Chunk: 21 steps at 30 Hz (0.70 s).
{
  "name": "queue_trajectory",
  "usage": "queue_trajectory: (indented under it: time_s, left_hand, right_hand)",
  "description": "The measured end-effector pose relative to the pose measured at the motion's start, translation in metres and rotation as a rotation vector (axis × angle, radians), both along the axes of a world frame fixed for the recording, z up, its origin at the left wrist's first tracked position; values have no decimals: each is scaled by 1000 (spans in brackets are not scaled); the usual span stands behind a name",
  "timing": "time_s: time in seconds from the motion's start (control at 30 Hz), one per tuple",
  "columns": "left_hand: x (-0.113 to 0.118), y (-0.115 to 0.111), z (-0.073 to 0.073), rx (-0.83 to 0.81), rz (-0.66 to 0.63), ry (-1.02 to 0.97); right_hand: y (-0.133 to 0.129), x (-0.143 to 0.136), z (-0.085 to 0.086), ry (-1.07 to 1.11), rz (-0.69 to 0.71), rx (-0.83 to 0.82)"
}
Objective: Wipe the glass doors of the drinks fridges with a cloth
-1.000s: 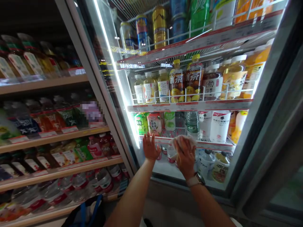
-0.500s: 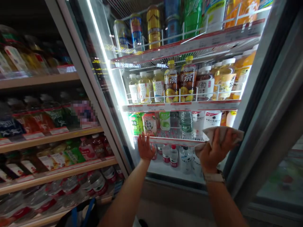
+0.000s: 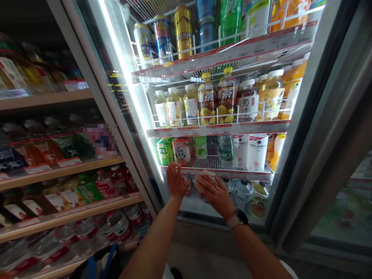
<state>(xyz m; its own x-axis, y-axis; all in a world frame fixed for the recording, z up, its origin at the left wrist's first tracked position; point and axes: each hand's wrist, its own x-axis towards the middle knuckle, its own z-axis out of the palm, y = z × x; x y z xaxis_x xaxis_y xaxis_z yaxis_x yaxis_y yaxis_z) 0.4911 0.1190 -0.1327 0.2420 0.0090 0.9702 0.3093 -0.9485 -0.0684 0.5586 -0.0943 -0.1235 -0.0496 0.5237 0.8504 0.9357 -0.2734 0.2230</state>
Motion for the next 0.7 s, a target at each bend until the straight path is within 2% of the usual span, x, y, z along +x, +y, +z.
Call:
queue_trajectory:
  time_s: [0.07,0.2,0.27,0.33,0.47,0.53,0.6,0.7]
  left_hand:
    - [1,-1,1,3,1,-16]
    - [3,-3,1,14,-14,-45]
    - [4,-2,-1,1,-8,-48]
    - [4,-2,-2,-25,5,-40]
    - [4,-2,-1,-5,12,-38]
    - [3,-3,0,16,13,-47]
    - [4,-4,0,1,12,-49]
    - [4,-3,0,-21,-10,-39]
  right_hand:
    - [-13,10,16,35,-59,133]
    - [-39,31,50,144,-240,545]
    - [-43,34,55,167,-263,597]
    - [-39,30,47,136,-201,464]
    - [-21,18,13,-86,106,-15]
    - [-17,19,6,-188,214,-148]
    - [-19,24,14,-233,227,-189]
    - [-29,32,46,-191,93,-73]
